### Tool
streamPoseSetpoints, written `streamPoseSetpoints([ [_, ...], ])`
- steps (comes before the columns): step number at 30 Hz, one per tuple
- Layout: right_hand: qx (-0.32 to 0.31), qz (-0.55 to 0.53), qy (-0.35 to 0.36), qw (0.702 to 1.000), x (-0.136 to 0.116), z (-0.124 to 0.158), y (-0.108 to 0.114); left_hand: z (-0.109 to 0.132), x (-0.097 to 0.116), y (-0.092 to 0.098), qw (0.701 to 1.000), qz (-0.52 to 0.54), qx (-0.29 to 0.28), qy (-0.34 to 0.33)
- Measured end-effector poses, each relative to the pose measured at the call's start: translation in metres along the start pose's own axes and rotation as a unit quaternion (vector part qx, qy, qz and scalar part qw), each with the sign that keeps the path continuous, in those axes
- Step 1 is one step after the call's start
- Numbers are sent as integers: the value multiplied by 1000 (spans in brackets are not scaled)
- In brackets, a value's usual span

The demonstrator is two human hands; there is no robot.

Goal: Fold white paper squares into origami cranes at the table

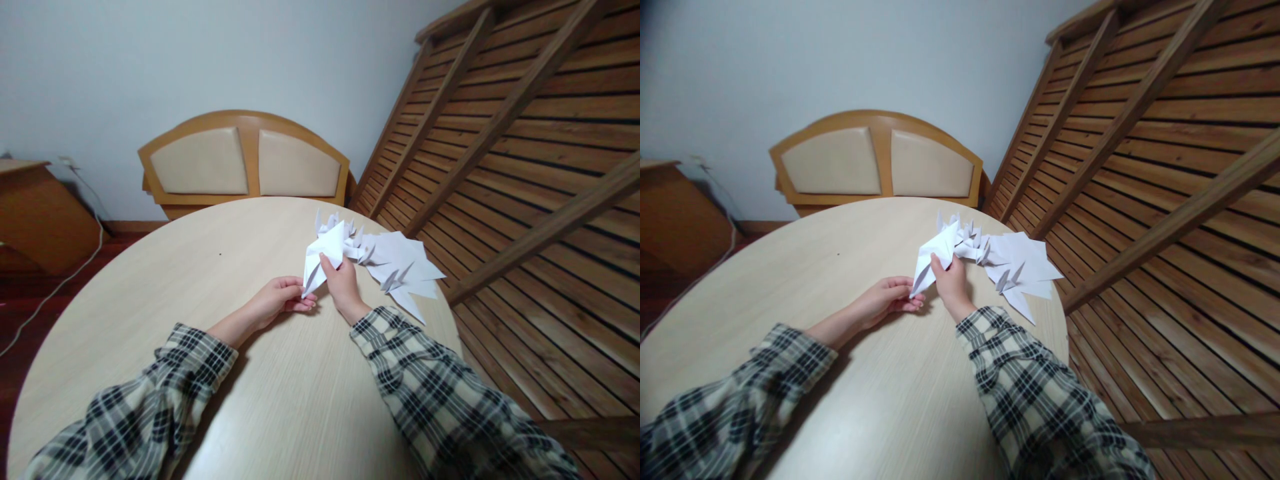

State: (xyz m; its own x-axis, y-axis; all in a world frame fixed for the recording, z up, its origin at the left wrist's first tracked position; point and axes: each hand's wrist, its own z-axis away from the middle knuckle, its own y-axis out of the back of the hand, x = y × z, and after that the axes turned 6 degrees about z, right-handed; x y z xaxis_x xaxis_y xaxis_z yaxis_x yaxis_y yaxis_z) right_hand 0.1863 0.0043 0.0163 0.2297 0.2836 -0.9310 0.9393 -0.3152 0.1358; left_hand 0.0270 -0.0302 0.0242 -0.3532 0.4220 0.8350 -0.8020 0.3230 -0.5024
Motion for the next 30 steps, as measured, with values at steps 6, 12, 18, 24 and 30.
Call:
streamPoseSetpoints([
  [6, 5, -5, -4, 1000, 1, -2, 1, 4, 1, -4, 999, 22, -33, 9],
  [12, 10, 4, -20, 1000, 2, -3, 2, 4, -2, -5, 999, -10, -38, -25],
  [18, 19, 30, -16, 999, 6, -4, 0, 4, 1, -14, 991, -115, 20, -69],
  [24, 10, 53, 3, 999, 0, 0, -4, 1, -3, -16, 958, -252, 66, -120],
  [30, 31, 42, 0, 999, -6, 3, -7, 2, -3, -12, 887, -403, 115, -194],
])
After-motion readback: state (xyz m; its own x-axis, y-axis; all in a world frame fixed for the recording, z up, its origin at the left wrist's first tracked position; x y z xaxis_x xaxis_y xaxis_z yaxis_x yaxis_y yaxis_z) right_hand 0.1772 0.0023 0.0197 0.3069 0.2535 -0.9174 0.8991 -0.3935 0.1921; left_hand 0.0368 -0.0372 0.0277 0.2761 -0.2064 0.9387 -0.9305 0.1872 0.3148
